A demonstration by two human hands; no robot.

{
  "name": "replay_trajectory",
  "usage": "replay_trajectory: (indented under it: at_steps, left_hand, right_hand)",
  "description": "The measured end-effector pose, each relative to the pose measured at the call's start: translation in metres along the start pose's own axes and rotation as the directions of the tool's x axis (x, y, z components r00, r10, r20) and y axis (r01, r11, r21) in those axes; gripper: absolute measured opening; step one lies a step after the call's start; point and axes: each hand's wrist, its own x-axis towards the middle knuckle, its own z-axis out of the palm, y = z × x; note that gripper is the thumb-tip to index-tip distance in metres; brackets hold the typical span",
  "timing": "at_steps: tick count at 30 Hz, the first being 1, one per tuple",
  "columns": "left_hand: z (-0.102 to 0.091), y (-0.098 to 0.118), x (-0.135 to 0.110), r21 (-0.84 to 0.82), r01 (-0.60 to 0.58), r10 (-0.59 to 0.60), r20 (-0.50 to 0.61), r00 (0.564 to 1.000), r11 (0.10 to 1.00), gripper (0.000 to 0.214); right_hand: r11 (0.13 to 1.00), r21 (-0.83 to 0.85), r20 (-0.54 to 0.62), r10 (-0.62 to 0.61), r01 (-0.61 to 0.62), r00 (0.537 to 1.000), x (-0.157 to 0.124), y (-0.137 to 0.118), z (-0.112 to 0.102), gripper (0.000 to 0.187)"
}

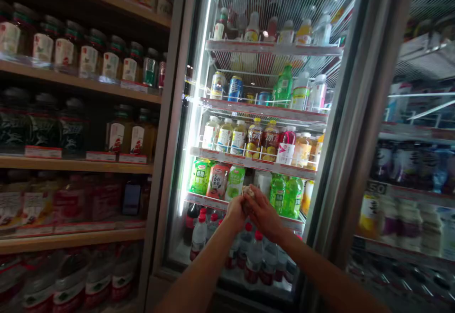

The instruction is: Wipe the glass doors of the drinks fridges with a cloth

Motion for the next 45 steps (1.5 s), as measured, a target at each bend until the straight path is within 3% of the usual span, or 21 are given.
replay_trajectory:
  at_steps: [3,6,7,8,9,10,12,14,16,18,20,22,24,27,30,32,36,38,40,43,45]
  left_hand:
    - [-0.024,0.024,0.001,0.225,-0.093,0.11,-0.064,0.992,0.97,0.019]
    - [-0.048,0.053,0.005,0.416,-0.227,0.296,-0.11,0.949,0.881,0.04]
    - [-0.056,0.059,0.006,0.518,-0.276,0.372,-0.09,0.924,0.81,0.045]
    - [-0.064,0.062,0.006,0.649,-0.322,0.449,-0.034,0.893,0.689,0.048]
    - [-0.072,0.061,0.005,0.787,-0.352,0.51,0.055,0.858,0.507,0.051]
    - [-0.081,0.057,0.004,0.894,-0.355,0.541,0.164,0.825,0.271,0.054]
    - [-0.095,0.042,0.0,0.932,-0.303,0.509,0.361,0.781,-0.198,0.058]
    - [-0.105,0.021,-0.005,0.85,-0.277,0.438,0.479,0.761,-0.449,0.061]
    - [-0.109,0.003,-0.008,0.761,-0.326,0.365,0.58,0.728,-0.561,0.061]
    - [-0.107,-0.011,-0.009,0.726,-0.367,0.334,0.625,0.706,-0.582,0.06]
    - [-0.102,-0.019,-0.009,0.746,-0.36,0.346,0.606,0.716,-0.561,0.061]
    - [-0.096,-0.024,-0.01,0.78,-0.332,0.364,0.563,0.742,-0.53,0.062]
    - [-0.091,-0.028,-0.011,0.803,-0.316,0.374,0.534,0.758,-0.505,0.065]
    - [-0.089,-0.031,-0.012,0.817,-0.313,0.384,0.52,0.763,-0.484,0.065]
    - [-0.09,-0.034,-0.012,0.811,-0.32,0.379,0.529,0.759,-0.491,0.067]
    - [-0.091,-0.036,-0.011,0.805,-0.311,0.381,0.532,0.756,-0.506,0.069]
    - [-0.09,-0.042,-0.008,0.81,-0.277,0.398,0.514,0.76,-0.517,0.07]
    - [-0.09,-0.043,-0.007,0.816,-0.269,0.406,0.506,0.761,-0.512,0.07]
    - [-0.09,-0.043,-0.007,0.815,-0.275,0.405,0.51,0.759,-0.51,0.071]
    - [-0.091,-0.041,-0.008,0.806,-0.293,0.386,0.522,0.761,-0.514,0.073]
    - [-0.092,-0.039,-0.008,0.803,-0.3,0.382,0.528,0.758,-0.514,0.072]
  right_hand:
    - [0.989,-0.09,0.023,-0.115,0.117,0.993,0.041,0.027,-0.013,0.031]
    - [0.981,-0.186,-0.129,0.024,-0.048,0.991,0.103,0.07,-0.032,0.035]
    - [0.97,-0.223,-0.188,0.055,-0.097,0.981,0.115,0.082,-0.034,0.037]
    - [0.959,-0.256,-0.218,0.063,-0.119,0.974,0.119,0.089,-0.034,0.039]
    - [0.952,-0.286,-0.218,0.05,-0.113,0.975,0.113,0.091,-0.03,0.041]
    - [0.948,-0.31,-0.185,0.02,-0.078,0.982,0.098,0.087,-0.023,0.042]
    - [0.938,-0.344,-0.055,-0.06,0.037,0.997,0.046,0.067,-0.007,0.045]
    - [0.917,-0.371,0.082,-0.125,0.147,0.989,-0.012,0.044,0.005,0.045]
    - [0.89,-0.37,0.187,-0.21,0.266,0.96,-0.048,0.036,0.005,0.044]
    - [0.875,-0.414,0.179,-0.192,0.251,0.965,-0.048,0.048,-0.008,0.043]
    - [0.861,-0.502,0.031,-0.079,0.084,0.996,-0.024,0.075,-0.027,0.041]
    - [0.823,-0.557,-0.152,0.034,-0.114,0.988,-0.005,0.097,-0.041,0.039]
    - [0.798,-0.557,-0.229,0.12,-0.231,0.966,-0.019,0.098,-0.044,0.042]
    - [0.811,-0.533,-0.116,0.213,-0.242,0.97,-0.099,0.06,-0.032,0.051]
    - [0.866,-0.487,0.081,0.172,-0.112,0.982,-0.169,0.03,-0.021,0.053]
    - [0.849,-0.517,0.07,0.167,-0.108,0.983,-0.165,0.041,-0.027,0.052]
    - [0.73,-0.6,-0.212,0.251,-0.329,0.944,-0.086,0.099,-0.054,0.047]
    - [0.704,-0.589,-0.277,0.285,-0.396,0.918,-0.074,0.109,-0.058,0.049]
    - [0.715,-0.58,-0.257,0.295,-0.391,0.92,-0.099,0.091,-0.05,0.053]
    - [0.777,-0.574,-0.079,0.263,-0.259,0.962,-0.159,0.051,-0.034,0.055]
    - [0.807,-0.558,-0.001,0.231,-0.192,0.973,-0.172,0.045,-0.032,0.053]
